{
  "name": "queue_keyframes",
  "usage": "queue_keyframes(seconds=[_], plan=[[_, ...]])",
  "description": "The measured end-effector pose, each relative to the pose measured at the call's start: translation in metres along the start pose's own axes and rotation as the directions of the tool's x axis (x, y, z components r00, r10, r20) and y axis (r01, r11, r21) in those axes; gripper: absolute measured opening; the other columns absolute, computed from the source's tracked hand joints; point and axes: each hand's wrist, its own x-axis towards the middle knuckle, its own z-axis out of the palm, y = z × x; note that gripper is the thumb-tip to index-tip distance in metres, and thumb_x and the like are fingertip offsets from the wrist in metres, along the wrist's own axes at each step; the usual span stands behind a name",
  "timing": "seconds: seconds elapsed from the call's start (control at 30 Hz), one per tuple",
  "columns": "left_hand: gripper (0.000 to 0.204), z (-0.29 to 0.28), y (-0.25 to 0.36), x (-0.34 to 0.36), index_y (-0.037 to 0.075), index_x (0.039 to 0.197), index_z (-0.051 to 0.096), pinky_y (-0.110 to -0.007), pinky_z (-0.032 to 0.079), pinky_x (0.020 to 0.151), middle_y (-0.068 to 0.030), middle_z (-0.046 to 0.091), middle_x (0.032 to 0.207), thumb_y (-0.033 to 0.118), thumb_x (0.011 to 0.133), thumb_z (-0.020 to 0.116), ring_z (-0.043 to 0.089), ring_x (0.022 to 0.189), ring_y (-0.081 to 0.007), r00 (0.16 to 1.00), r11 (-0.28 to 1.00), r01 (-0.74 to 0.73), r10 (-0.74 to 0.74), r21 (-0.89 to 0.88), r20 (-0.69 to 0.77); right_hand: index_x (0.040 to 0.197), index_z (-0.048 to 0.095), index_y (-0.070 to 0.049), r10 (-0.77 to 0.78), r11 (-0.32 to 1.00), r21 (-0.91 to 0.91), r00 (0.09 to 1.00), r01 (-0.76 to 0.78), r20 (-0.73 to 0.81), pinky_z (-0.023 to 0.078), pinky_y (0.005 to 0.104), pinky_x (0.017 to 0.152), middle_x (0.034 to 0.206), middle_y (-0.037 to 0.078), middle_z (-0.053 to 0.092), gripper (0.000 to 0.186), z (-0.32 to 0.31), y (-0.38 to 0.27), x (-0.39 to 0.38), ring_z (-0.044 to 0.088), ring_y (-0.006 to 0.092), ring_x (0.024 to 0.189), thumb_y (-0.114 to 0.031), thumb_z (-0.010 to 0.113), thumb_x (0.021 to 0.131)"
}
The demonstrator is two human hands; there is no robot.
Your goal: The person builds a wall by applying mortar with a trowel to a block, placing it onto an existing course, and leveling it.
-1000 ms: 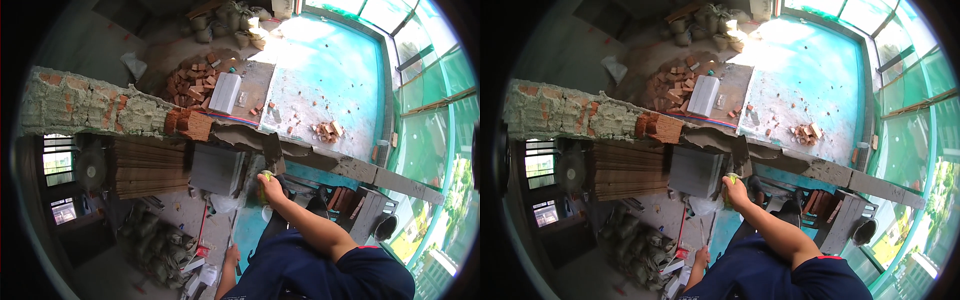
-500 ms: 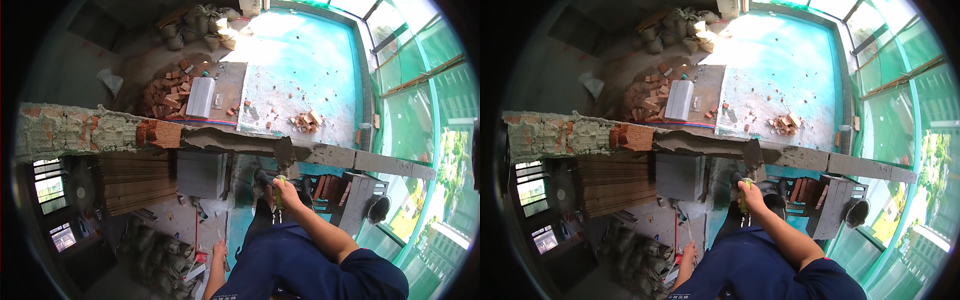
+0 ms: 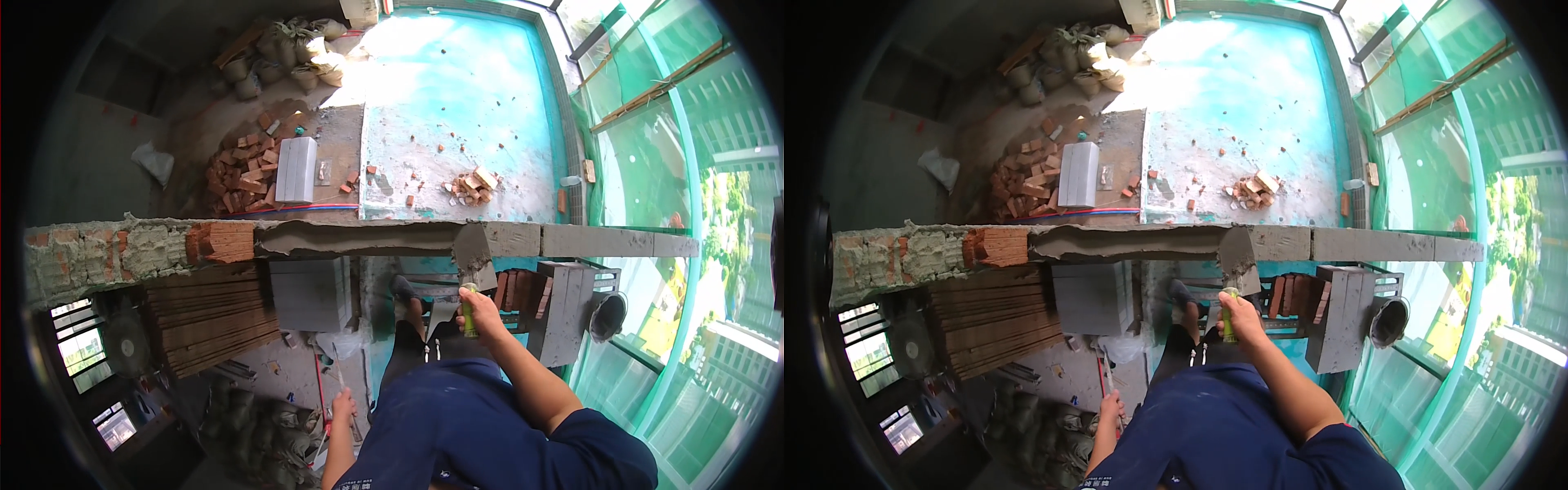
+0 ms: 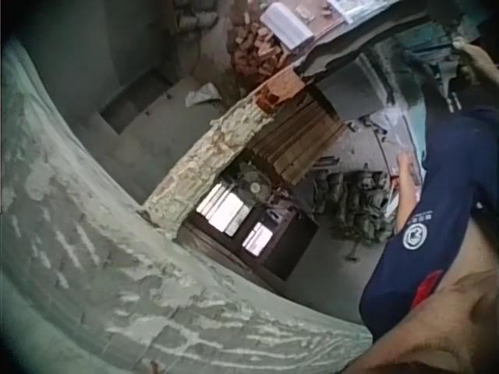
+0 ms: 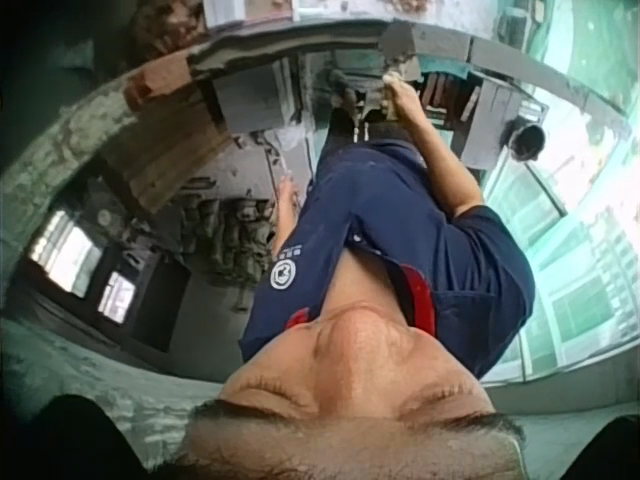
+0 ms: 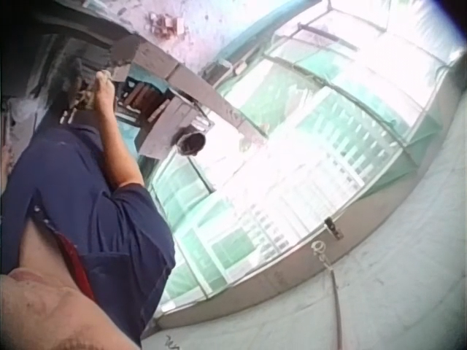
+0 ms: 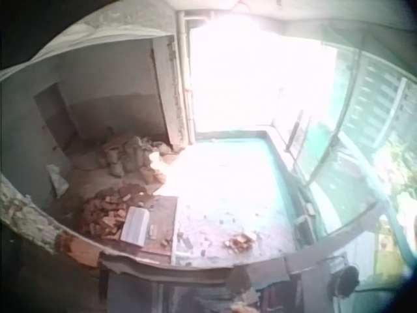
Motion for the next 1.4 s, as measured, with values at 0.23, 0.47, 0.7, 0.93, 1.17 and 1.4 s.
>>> queue_keyframes(seconds=[0.23, 0.47, 0.7, 0.93, 1.17, 1.4], plan=[[0.026, 0.019, -0.004, -0.01, 0.015, 0.087, 0.039, -0.032, 0.03, 0.034, -0.0011, 0.038, 0.055, 0.037, 0.093, 0.051, 0.034, 0.036, -0.0137, 1.0, 1.0, -0.009, 0.009, 0.012, 0.027, 0.083, 0.052, -0.01, 0.032, 0.994, -0.109, 0.999, -0.028, 0.036, 0.04, 0.0274, 0.045, 0.065, 0.003, 0.053, 0.035, -0.083, 0.008, 0.013, 0.05, 0.0142, 0.049, -0.045, 0.056, 0.089], [0.027, 0.04, 0.0, -0.028, 0.013, 0.087, 0.041, -0.03, 0.03, 0.034, 0.0, 0.039, 0.055, 0.037, 0.093, 0.051, 0.034, 0.037, -0.0122, 0.997, 0.99, -0.075, 0.074, 0.123, 0.012, 0.084, 0.053, -0.01, 0.018, 0.973, -0.232, 1.0, -0.015, 0.012, 0.039, 0.0283, 0.044, 0.064, 0.005, 0.052, 0.043, -0.149, 0.034, 0.019, 0.049, 0.0153, 0.048, -0.052, 0.052, 0.088], [0.027, 0.045, 0.004, -0.022, 0.013, 0.085, 0.043, -0.03, 0.029, 0.035, -0.0012, 0.041, 0.057, 0.037, 0.092, 0.053, 0.034, 0.038, -0.0132, 0.992, 0.987, -0.123, 0.125, 0.105, -0.004, 0.081, 0.05, -0.01, 0.001, 0.965, -0.261, 0.999, -0.01, -0.037, 0.037, 0.0284, 0.041, 0.058, 0.004, 0.048, 0.043, -0.186, 0.04, -0.031, 0.046, 0.0148, 0.044, -0.052, 0.05, 0.089], [0.028, 0.042, 0.012, -0.03, 0.012, 0.085, 0.042, -0.029, 0.029, 0.036, -0.0009, 0.04, 0.058, 0.037, 0.092, 0.054, 0.036, 0.04, -0.0125, 0.993, 0.985, -0.115, 0.116, 0.126, 0.004, 0.081, 0.052, -0.006, -0.331, 0.892, -0.319, 0.943, 0.319, 0.018, 0.041, 0.0277, 0.046, 0.059, 0.002, 0.053, 0.024, -0.16, 0.035, 0.0, 0.048, 0.0126, 0.046, -0.023, 0.068, 0.082], [0.025, 0.028, 0.033, -0.062, 0.013, 0.079, 0.043, -0.026, 0.026, 0.035, 0.0028, 0.036, 0.058, 0.031, 0.092, 0.054, 0.035, 0.041, -0.0091, 0.985, 0.978, -0.162, 0.168, 0.129, -0.033, 0.065, 0.053, 0.0, -0.619, 0.7, -0.576, 0.761, 0.423, -0.193, 0.039, 0.0337, 0.05, 0.058, 0.006, 0.056, 0.04, -0.183, 0.135, 0.12, 0.046, 0.0175, 0.051, -0.033, 0.072, 0.077], [0.028, 0.015, 0.031, -0.071, 0.013, 0.078, 0.042, -0.029, 0.026, 0.032, 0.0012, 0.036, 0.052, 0.033, 0.093, 0.052, 0.031, 0.035, -0.0109, 0.982, 0.978, -0.142, 0.159, 0.154, -0.104, 0.07, 0.053, -0.002, -0.426, 0.784, -0.58, 0.871, 0.22, -0.246, 0.042, 0.0304, 0.044, 0.055, 0.005, 0.054, 0.018, -0.22, 0.151, 0.065, 0.052, 0.0136, 0.044, -0.015, 0.064, 0.072]])
